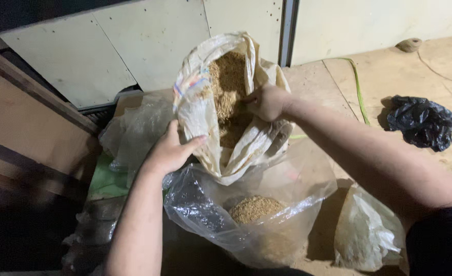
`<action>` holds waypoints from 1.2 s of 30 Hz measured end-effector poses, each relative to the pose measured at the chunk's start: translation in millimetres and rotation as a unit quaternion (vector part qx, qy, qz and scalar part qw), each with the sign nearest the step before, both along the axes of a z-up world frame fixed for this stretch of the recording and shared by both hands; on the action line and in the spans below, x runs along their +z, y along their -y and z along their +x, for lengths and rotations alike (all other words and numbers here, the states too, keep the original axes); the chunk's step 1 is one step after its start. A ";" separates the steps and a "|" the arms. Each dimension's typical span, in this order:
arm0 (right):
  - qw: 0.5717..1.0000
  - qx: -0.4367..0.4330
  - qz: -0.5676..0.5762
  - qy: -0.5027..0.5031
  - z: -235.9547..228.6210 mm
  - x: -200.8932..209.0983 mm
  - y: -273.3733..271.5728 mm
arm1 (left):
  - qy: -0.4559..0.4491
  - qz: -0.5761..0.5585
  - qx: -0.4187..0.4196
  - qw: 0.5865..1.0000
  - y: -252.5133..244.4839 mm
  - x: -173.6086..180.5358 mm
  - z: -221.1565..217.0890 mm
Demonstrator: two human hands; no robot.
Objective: The person scoops grains from a large sack using a green scoop and pours them into a clear plastic bag. The person repeats this action multiple times to fill the bag.
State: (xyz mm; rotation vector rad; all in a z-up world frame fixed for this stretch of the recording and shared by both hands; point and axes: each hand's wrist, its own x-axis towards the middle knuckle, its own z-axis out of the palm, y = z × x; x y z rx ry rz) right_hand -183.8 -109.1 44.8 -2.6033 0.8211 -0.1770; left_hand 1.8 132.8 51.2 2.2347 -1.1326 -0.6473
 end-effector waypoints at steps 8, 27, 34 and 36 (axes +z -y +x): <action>0.998 0.017 0.017 0.052 -20.7 40.9 6.2 | 0.334 -0.330 -0.046 0.882 -58.3 9.4 -91.3; 0.987 0.045 0.028 -0.149 -143.1 96.9 -60.3 | 0.191 -0.201 -0.314 0.908 -123.3 -0.5 -166.4; 0.941 0.034 -0.218 -0.255 -167.4 84.5 -159.1 | 0.190 -0.214 -0.330 0.900 -134.2 3.7 -174.9; 0.916 0.095 -0.332 -0.206 -175.3 79.6 -167.9 | 0.183 -0.204 -0.332 0.903 -137.7 5.5 -177.2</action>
